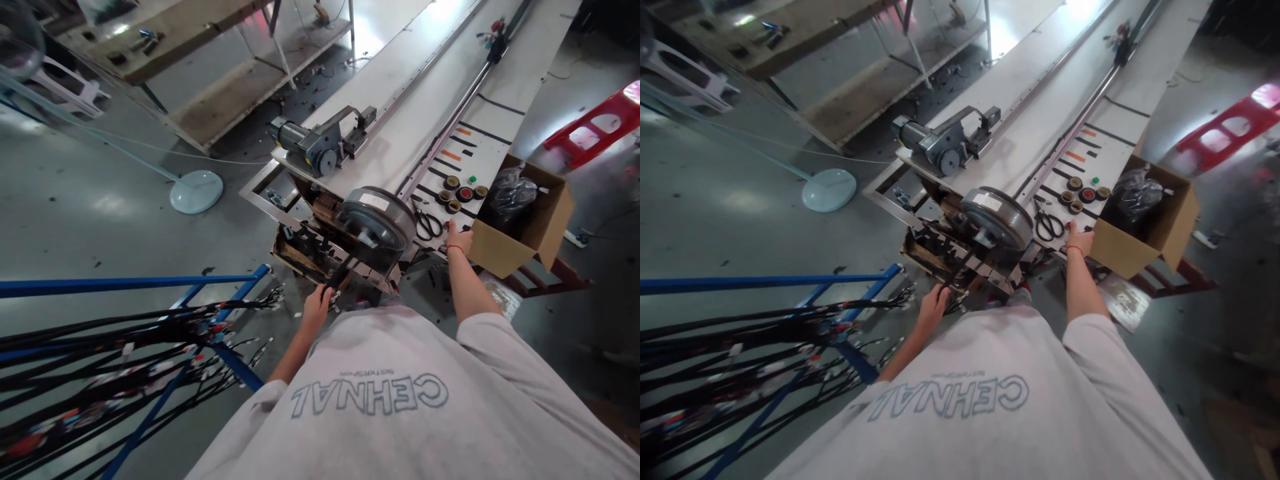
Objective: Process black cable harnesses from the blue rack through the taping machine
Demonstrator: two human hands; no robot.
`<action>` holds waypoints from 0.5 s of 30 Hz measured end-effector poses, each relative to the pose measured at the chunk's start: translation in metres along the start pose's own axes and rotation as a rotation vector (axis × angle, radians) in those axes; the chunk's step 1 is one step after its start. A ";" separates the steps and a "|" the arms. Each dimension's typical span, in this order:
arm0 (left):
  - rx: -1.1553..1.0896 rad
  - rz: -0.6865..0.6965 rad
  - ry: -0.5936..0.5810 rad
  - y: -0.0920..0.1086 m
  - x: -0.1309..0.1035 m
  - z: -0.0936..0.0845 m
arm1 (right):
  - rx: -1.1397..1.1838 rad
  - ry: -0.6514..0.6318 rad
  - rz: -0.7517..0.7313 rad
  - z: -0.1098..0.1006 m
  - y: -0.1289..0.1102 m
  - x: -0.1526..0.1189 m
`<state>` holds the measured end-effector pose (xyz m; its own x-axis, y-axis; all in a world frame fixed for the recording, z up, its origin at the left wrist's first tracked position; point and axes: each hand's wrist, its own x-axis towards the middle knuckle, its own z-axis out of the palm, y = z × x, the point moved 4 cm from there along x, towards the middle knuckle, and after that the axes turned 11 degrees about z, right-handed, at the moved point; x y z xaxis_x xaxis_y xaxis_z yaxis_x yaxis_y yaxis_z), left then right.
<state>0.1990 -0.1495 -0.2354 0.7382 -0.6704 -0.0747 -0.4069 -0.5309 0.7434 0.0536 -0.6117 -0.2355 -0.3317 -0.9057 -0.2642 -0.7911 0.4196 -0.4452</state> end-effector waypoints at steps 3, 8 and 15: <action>0.046 0.011 0.010 0.016 0.011 0.003 | -0.010 0.007 -0.009 0.001 0.000 0.001; 0.023 0.060 0.004 0.033 0.033 0.008 | -0.016 0.004 -0.006 0.001 -0.001 0.001; -0.036 0.098 0.022 0.050 0.058 0.017 | 0.001 -0.010 -0.025 -0.002 -0.001 -0.002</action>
<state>0.2121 -0.2238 -0.2134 0.7076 -0.7065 0.0142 -0.4589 -0.4441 0.7695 0.0540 -0.6108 -0.2332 -0.3067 -0.9152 -0.2614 -0.7988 0.3968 -0.4522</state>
